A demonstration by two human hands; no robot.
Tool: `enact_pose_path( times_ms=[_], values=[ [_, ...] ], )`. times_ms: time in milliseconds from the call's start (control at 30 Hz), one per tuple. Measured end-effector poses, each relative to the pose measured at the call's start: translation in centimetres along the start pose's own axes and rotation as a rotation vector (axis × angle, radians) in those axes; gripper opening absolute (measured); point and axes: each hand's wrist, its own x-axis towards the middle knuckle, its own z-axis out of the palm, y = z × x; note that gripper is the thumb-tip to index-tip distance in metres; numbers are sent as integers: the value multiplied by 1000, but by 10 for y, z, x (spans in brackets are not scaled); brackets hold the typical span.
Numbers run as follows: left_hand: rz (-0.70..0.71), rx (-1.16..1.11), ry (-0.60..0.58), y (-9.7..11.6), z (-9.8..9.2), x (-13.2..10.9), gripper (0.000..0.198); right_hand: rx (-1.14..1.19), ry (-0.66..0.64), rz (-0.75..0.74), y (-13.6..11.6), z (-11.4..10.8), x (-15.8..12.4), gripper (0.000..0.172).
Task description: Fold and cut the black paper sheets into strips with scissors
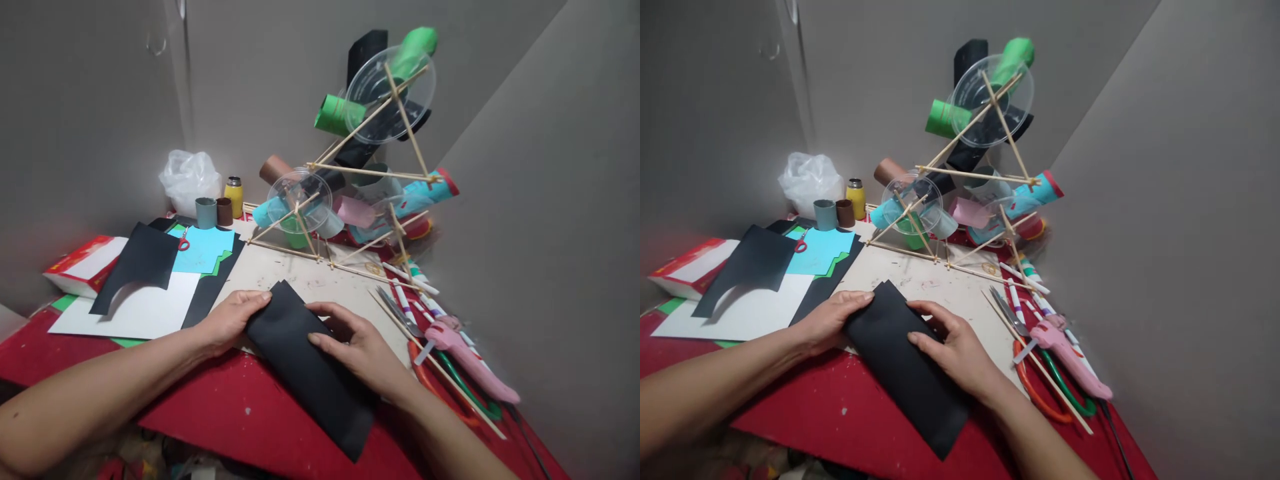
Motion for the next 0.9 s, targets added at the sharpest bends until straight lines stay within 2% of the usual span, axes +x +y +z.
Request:
enact_pose_path(
  times_ms=[200, 300, 400, 567, 733, 900],
  values=[
    [11, 126, 12, -7, 3, -1, 38, 169, -13, 122, 3, 2, 1, 27],
    [124, 262, 46, -2, 3, -1, 37, 233, -6, 132, 5, 2, 2, 27],
    [179, 355, 47, 5, 3, -3, 48, 229, -9, 145, 5, 1, 2, 29],
    [51, 275, -74, 12, 7, -8, 48, 251, -4, 143, 2, -3, 0, 32],
    [165, 262, -91, 12, 10, -11, 52, 304, -31, 142, 1, -6, -3, 33],
    [179, 300, -91, 10, 8, -13, 40, 354, -20, 148, -1, -8, -6, 36]
  ],
)
